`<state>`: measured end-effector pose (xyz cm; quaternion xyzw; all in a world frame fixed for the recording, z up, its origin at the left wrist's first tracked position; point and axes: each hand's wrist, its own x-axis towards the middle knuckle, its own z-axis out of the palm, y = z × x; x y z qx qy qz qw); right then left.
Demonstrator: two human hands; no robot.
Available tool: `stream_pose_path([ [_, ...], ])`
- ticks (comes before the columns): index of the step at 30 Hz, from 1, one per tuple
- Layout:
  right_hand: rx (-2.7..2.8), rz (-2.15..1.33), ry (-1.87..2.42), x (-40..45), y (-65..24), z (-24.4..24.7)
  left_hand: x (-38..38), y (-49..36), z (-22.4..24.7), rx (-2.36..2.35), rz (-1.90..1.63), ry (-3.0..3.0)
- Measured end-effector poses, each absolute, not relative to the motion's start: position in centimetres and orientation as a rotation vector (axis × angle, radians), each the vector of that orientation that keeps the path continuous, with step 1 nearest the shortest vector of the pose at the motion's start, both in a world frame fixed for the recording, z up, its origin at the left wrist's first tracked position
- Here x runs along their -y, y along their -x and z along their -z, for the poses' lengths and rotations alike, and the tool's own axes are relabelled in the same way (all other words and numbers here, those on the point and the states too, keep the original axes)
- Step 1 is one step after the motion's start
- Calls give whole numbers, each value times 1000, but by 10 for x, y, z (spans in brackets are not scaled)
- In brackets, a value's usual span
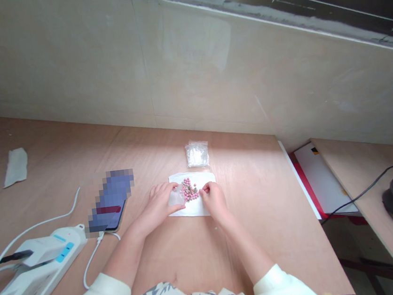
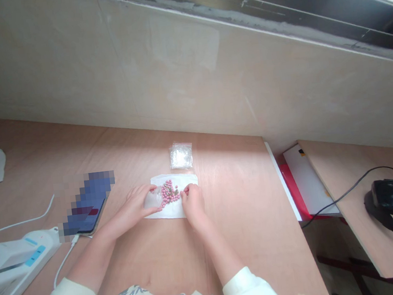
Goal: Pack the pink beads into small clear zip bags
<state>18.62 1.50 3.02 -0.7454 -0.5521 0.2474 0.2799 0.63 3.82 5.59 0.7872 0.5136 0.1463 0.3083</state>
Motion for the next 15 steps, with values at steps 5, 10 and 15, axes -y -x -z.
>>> stream_pose_path([
  [5,1434,-768,1778,-13,-173,-49,-37,-10,-54,-1347,-388,-2073],
  [10,1458,-757,1719,-9,-172,-47,-38,-9,-53,-1345,-403,-2071],
  [15,1599,-692,1847,-8,-189,-29,-39,-7,-52,-1365,-377,-2084],
])
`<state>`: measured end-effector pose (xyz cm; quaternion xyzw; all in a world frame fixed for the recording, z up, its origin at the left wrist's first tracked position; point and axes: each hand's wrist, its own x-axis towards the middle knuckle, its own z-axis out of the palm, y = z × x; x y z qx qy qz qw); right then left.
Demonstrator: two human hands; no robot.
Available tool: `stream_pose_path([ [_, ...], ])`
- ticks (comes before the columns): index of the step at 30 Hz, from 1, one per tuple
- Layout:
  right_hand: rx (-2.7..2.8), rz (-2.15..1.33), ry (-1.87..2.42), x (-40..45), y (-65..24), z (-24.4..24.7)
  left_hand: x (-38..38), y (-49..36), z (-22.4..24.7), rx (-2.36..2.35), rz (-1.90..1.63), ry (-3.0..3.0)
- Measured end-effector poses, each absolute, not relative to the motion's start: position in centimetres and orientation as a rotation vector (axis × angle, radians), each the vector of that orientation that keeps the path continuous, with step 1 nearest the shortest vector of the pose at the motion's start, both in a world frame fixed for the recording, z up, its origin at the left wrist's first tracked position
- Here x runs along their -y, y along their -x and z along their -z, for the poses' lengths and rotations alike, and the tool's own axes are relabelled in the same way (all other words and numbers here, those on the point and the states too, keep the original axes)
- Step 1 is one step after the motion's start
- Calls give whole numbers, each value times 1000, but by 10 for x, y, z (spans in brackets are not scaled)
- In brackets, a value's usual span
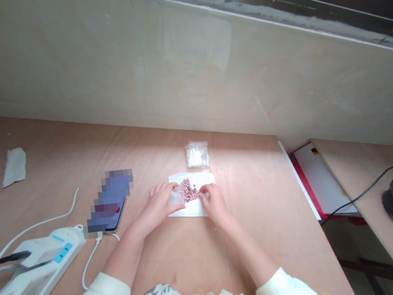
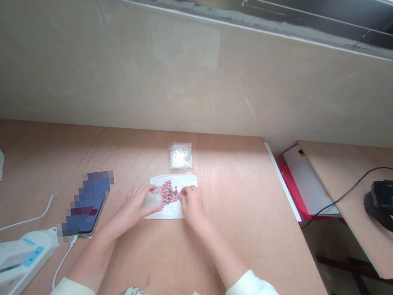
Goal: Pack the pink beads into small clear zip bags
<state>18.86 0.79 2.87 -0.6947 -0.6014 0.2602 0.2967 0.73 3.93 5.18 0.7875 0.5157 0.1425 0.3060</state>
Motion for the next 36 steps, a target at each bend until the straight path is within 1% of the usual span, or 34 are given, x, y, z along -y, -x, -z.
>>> stream_pose_path([
  [16,1681,-732,1791,-12,-186,-23,-39,-7,-58,-1357,-362,-2076],
  [19,1595,-753,1788,-13,-183,-30,-39,-8,-58,-1359,-340,-2077],
  [24,1531,-909,1640,-15,-171,-47,-38,-10,-57,-1360,-337,-2066],
  [30,1565,-611,2017,-30,-168,-36,-39,-8,-60,-1381,-333,-2068],
  [36,1611,-653,2022,-36,-166,-37,-39,-7,-59,-1402,-309,-2062],
])
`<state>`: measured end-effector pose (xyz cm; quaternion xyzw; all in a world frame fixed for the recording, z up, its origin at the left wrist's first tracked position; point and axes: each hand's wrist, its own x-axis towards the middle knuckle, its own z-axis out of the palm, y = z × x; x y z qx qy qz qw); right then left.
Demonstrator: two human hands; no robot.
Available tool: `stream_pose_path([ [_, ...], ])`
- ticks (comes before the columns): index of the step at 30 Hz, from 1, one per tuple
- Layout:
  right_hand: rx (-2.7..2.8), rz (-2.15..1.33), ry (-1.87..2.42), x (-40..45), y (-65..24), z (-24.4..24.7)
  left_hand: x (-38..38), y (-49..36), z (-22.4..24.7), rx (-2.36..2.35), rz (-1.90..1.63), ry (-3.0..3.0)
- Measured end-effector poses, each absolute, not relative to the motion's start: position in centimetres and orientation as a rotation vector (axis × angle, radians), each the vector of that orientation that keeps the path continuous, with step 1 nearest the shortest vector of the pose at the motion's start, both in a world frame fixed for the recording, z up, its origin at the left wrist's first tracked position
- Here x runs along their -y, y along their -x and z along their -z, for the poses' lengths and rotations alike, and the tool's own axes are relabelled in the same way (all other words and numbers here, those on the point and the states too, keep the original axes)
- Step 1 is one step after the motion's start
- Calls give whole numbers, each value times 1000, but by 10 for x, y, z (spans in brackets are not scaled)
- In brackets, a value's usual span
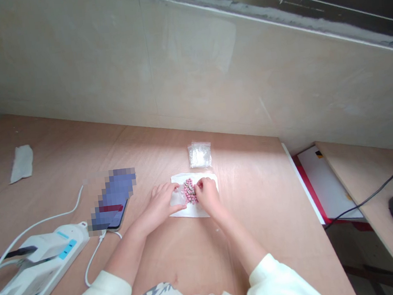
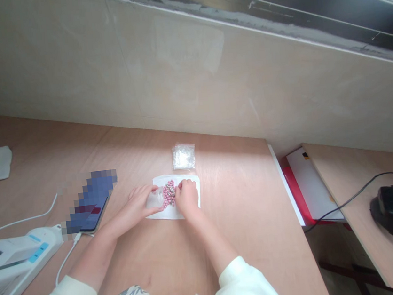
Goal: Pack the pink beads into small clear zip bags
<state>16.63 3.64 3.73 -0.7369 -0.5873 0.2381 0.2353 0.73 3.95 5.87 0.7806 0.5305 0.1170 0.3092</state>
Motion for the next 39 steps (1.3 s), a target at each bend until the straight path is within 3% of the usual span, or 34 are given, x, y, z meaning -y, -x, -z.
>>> stream_pose_path([
  [5,1671,-828,1682,-26,-166,-49,-40,-8,-58,-1398,-313,-2058],
  [18,1798,-806,1855,-27,-185,-27,-41,-7,-59,-1394,-348,-2047],
  [29,1583,-966,1577,-25,-165,-54,-40,-10,-54,-1393,-370,-2031],
  [39,1620,-867,1807,-16,-188,-23,-40,-6,-58,-1415,-389,-1992],
])
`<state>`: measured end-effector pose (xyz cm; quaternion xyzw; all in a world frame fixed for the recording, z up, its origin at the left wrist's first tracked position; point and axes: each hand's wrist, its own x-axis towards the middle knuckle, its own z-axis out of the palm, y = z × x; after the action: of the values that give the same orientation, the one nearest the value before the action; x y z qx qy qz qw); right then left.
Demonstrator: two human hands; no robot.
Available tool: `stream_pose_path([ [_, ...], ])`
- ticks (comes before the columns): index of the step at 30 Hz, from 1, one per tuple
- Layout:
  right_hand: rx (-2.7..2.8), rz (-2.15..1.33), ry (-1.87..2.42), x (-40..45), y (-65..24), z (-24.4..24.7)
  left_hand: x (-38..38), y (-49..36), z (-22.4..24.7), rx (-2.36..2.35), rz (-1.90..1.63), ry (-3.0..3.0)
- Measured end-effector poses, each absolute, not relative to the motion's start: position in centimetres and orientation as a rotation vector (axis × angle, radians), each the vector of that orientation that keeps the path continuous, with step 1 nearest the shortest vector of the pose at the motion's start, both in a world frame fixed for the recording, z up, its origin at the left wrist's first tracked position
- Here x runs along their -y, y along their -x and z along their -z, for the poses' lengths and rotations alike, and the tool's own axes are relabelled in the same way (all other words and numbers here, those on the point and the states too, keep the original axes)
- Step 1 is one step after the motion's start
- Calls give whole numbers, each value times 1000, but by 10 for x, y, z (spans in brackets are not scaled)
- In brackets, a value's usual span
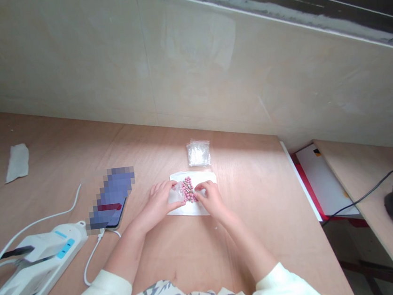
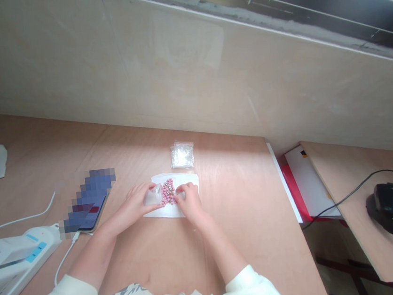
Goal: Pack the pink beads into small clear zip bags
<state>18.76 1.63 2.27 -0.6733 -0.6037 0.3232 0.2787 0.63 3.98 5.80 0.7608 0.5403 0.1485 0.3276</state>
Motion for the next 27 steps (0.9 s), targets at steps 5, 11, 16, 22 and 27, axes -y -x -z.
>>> stream_pose_path([
  [5,1633,-841,1801,-7,-188,-27,-39,-5,-58,-1413,-404,-1972],
  [11,1662,-881,1797,-1,-186,-33,-38,-6,-59,-1407,-386,-1990],
  [16,1673,-894,1821,-3,-184,-31,-37,-9,-61,-1414,-363,-1984],
  [22,1735,-913,1827,-6,-184,-28,-36,-9,-57,-1399,-366,-2005],
  [27,1754,-925,1828,-9,-186,-29,-36,-8,-53,-1396,-356,-2020],
])
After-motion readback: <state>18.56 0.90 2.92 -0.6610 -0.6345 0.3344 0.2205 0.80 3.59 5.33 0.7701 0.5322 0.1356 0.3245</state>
